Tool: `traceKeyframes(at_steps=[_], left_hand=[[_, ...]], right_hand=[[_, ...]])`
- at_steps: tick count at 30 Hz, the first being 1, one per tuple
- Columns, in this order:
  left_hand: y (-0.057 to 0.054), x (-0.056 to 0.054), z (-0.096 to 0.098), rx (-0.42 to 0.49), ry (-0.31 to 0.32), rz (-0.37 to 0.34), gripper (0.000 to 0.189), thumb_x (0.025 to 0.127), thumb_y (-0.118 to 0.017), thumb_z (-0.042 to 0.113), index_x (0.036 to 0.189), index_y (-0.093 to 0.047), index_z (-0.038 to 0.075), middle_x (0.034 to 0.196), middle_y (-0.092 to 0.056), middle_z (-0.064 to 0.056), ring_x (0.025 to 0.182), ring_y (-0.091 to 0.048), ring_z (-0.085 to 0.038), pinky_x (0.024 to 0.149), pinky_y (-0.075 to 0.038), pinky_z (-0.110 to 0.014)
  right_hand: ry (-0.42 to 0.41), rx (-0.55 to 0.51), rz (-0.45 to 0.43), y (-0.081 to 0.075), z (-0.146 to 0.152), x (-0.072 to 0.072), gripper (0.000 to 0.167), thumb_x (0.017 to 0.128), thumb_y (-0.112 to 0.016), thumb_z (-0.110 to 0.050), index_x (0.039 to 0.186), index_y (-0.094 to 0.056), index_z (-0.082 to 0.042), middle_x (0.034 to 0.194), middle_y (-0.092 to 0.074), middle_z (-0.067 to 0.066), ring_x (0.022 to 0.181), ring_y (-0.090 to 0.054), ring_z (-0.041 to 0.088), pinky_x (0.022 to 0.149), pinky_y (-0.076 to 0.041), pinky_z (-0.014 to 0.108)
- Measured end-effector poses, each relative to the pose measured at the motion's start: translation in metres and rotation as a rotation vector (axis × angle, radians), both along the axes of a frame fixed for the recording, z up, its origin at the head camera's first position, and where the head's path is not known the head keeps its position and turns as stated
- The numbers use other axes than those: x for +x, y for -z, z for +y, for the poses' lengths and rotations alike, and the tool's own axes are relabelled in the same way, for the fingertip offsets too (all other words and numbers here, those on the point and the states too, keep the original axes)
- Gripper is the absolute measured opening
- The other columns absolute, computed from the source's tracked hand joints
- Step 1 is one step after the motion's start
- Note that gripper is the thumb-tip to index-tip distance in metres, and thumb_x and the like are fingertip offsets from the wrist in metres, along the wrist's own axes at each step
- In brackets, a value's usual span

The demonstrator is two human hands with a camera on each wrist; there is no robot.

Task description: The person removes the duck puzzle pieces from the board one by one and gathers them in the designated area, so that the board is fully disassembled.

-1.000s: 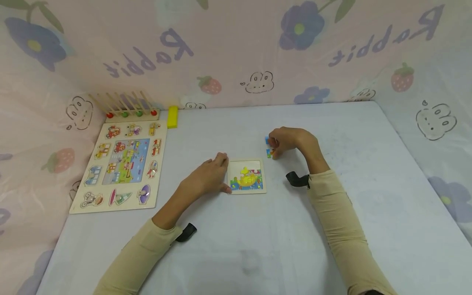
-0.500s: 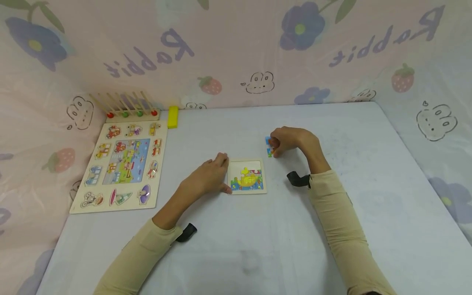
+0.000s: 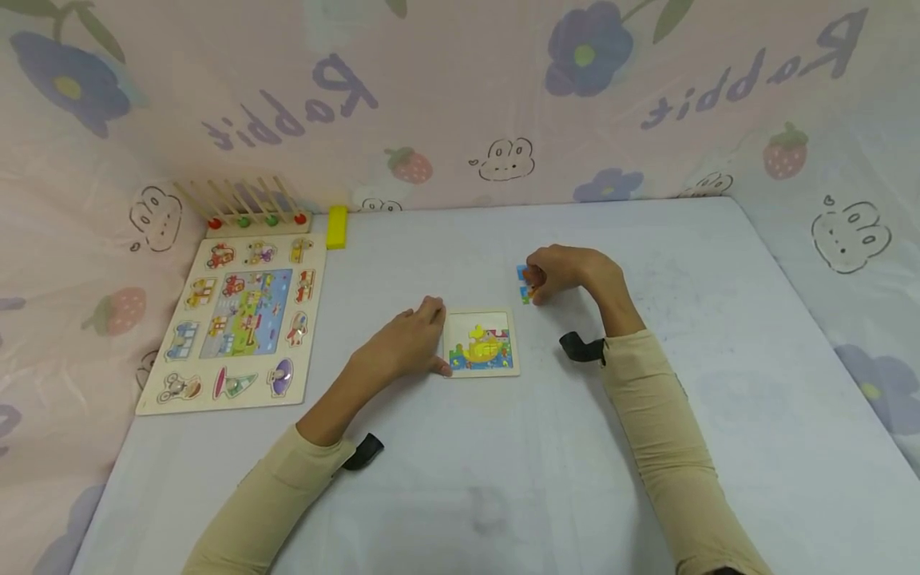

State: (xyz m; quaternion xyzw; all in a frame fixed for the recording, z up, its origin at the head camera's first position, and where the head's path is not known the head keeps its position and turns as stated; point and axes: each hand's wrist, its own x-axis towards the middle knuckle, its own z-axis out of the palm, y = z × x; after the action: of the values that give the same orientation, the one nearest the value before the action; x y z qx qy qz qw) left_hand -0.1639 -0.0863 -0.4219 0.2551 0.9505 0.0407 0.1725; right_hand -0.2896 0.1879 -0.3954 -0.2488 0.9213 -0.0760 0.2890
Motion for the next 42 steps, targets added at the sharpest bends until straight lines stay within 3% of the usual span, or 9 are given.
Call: traceKeyframes(at_steps=[13, 25, 32, 42], left_hand=[[0.001, 0.0, 0.0, 0.001, -0.004, -0.003, 0.105, 0.087, -0.081, 0.049, 0.158, -0.033, -0.012, 0.165, -0.032, -0.025, 0.152, -0.044, -0.036, 0.126, -0.039, -0.048], [0.001, -0.001, 0.0, 0.008, -0.011, -0.003, 0.105, 0.086, -0.082, 0.049, 0.157, -0.034, -0.012, 0.165, -0.032, -0.024, 0.149, -0.047, -0.036, 0.126, -0.04, -0.049], [0.0, -0.001, 0.0, 0.001, -0.012, -0.01, 0.106, 0.086, -0.081, 0.049, 0.158, -0.033, -0.012, 0.165, -0.031, -0.025, 0.15, -0.046, -0.038, 0.125, -0.04, -0.049], [-0.003, 0.0, 0.001, 0.001, -0.022, -0.021, 0.105, 0.087, -0.082, 0.048, 0.159, -0.031, -0.011, 0.167, -0.03, -0.024, 0.154, -0.04, -0.038, 0.126, -0.039, -0.048]], right_hand=[[0.001, -0.011, -0.01, 0.0, 0.002, 0.0, 0.022, 0.092, -0.08, -0.019, 0.097, -0.062, -0.008, 0.091, -0.058, 0.004, 0.088, -0.052, 0.02, 0.077, -0.042, 0.034], [0.015, -0.021, -0.002, -0.005, 0.005, 0.001, 0.022, 0.092, -0.08, -0.021, 0.101, -0.063, -0.01, 0.105, -0.065, 0.009, 0.097, -0.057, 0.024, 0.085, -0.048, 0.039], [-0.017, -0.052, 0.004, -0.013, 0.002, 0.006, 0.022, 0.094, -0.079, -0.021, 0.103, -0.063, -0.009, 0.108, -0.066, 0.01, 0.098, -0.058, 0.025, 0.088, -0.049, 0.041], [-0.147, -0.147, -0.022, -0.033, -0.022, 0.027, 0.03, 0.093, -0.08, -0.019, 0.113, -0.063, -0.005, 0.092, -0.061, 0.006, 0.086, -0.057, 0.019, 0.078, -0.046, 0.032]])
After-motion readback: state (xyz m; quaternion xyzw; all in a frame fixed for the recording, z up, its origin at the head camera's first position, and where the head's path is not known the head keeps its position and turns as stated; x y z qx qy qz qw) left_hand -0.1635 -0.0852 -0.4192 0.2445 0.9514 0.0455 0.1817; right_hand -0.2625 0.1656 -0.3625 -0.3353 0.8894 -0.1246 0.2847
